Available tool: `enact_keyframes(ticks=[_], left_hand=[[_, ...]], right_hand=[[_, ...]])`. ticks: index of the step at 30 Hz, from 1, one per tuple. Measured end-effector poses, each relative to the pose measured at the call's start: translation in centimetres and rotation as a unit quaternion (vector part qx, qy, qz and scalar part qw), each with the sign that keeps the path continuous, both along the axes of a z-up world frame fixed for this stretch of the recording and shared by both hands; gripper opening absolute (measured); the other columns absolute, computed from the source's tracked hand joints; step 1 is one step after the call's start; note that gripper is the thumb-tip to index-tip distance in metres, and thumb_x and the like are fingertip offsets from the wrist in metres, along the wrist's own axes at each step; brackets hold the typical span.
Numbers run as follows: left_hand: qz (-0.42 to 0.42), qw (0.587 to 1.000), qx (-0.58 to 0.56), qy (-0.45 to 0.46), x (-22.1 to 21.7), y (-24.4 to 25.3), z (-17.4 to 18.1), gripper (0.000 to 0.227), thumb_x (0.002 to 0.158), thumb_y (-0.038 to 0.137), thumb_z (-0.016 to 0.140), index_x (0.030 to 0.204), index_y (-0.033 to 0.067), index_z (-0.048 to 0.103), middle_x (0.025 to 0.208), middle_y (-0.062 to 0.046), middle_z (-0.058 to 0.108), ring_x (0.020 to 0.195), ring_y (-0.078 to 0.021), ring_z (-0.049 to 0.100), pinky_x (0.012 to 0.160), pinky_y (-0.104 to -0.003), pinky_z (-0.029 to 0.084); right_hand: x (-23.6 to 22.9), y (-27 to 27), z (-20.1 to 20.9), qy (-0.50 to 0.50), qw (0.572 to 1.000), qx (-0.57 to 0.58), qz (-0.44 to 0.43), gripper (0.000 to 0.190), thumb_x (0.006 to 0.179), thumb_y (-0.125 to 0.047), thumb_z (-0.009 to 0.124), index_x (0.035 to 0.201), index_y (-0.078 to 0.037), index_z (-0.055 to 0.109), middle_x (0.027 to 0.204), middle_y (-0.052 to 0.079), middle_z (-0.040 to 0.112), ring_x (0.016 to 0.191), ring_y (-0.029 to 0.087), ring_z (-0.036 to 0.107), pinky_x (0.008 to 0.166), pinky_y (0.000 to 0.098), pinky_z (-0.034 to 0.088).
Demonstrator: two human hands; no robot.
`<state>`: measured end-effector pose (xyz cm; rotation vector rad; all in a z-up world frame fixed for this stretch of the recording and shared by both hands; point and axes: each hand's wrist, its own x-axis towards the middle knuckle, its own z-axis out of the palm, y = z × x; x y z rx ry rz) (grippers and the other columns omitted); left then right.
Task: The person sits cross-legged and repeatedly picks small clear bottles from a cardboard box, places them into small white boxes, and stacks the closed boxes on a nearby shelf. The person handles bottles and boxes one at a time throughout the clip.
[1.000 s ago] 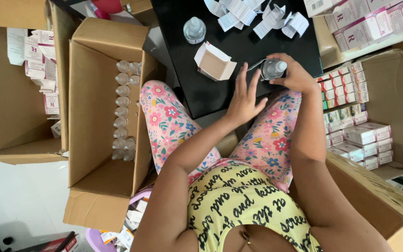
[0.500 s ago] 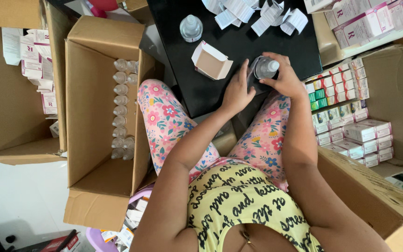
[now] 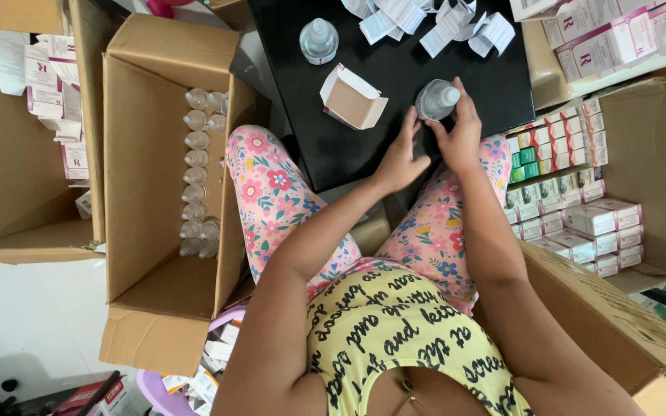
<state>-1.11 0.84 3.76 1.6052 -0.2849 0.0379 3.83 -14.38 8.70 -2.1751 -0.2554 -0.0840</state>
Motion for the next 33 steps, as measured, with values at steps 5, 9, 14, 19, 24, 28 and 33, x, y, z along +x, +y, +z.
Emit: enact_keyframes(ticks=[5, 9, 14, 19, 24, 28, 33], left_hand=[[0.078, 0.97, 0.191, -0.132, -3.0, 5.1, 6.7, 0.063, 0.093, 0.019, 0.077, 0.149, 0.0158, 0.048, 0.153, -0.015, 0.043, 0.139, -0.0334, 0.048, 0.114, -0.045, 0.045], [0.343, 0.88, 0.264, -0.195, -1.6, 10.9, 8.7, 0.04, 0.093, 0.021, 0.084, 0.129, 0.0215, 0.067, 0.141, -0.01, 0.042, 0.126, -0.0325, 0.047, 0.106, -0.047, 0.042], [0.314, 0.921, 0.185, -0.135, 0.9, 12.5, 7.6, 0.073, 0.086, 0.029, 0.085, 0.145, 0.0096, 0.047, 0.147, -0.022, 0.047, 0.133, -0.0418, 0.049, 0.112, -0.048, 0.042], [0.254, 0.956, 0.134, -0.059, 1.4, 11.8, 5.7, 0.083, 0.087, 0.019, 0.078, 0.159, 0.0068, 0.039, 0.148, -0.018, 0.056, 0.133, -0.0365, 0.056, 0.116, -0.041, 0.045], [0.197, 0.972, 0.106, -0.065, 1.4, 12.3, 5.4, 0.095, 0.07, 0.028, 0.096, 0.148, 0.0089, 0.046, 0.144, -0.015, 0.06, 0.136, -0.0352, 0.059, 0.117, -0.043, 0.047], [0.2, 0.973, 0.109, -0.032, 1.8, 12.8, 6.2, 0.111, 0.07, 0.034, 0.097, 0.154, 0.005, 0.03, 0.147, -0.02, 0.049, 0.135, -0.0388, 0.053, 0.112, -0.043, 0.046], [0.149, 0.982, 0.112, -0.044, 2.1, 13.5, 6.2, 0.119, 0.069, 0.034, 0.098, 0.158, 0.0083, 0.023, 0.149, -0.018, 0.049, 0.139, -0.0374, 0.053, 0.117, -0.043, 0.045]], right_hand=[[0.9, -0.8, -1.3, -0.002, 0.998, 0.06, 0.005, 0.079, 0.087, 0.014, 0.078, 0.157, 0.003, 0.044, 0.154, 0.019, 0.056, 0.141, 0.03, 0.059, 0.117, 0.0392, 0.051], [0.7, -0.6, 0.4, 0.025, 0.987, 0.159, -0.006, 0.082, 0.089, 0.011, 0.082, 0.159, 0.004, 0.039, 0.149, 0.017, 0.058, 0.137, 0.026, 0.059, 0.118, 0.0388, 0.05], [-2.4, 2.3, 5.7, 0.048, 0.954, 0.289, 0.07, 0.085, 0.09, 0.011, 0.081, 0.161, 0.003, 0.035, 0.15, 0.014, 0.057, 0.138, 0.024, 0.06, 0.122, 0.0397, 0.049], [-4.9, 9.3, 8.3, 0.112, 0.915, 0.326, 0.212, 0.089, 0.085, 0.006, 0.082, 0.159, 0.002, 0.033, 0.156, 0.009, 0.047, 0.147, 0.023, 0.047, 0.125, 0.0405, 0.039], [-0.2, 12.8, 11.1, -0.039, 0.974, 0.083, 0.208, 0.079, 0.082, 0.009, 0.079, 0.153, -0.006, 0.047, 0.149, 0.012, 0.052, 0.14, 0.029, 0.053, 0.118, 0.0409, 0.047], [3.0, 12.2, 14.5, -0.216, 0.93, -0.111, 0.277, 0.077, 0.075, 0.007, 0.081, 0.146, -0.005, 0.054, 0.148, 0.017, 0.057, 0.129, 0.041, 0.054, 0.111, 0.0458, 0.047], [4.0, 12.0, 16.2, -0.14, 0.884, -0.213, 0.392, 0.074, 0.07, 0.009, 0.077, 0.14, -0.008, 0.061, 0.142, 0.013, 0.063, 0.126, 0.038, 0.059, 0.109, 0.0439, 0.05]])
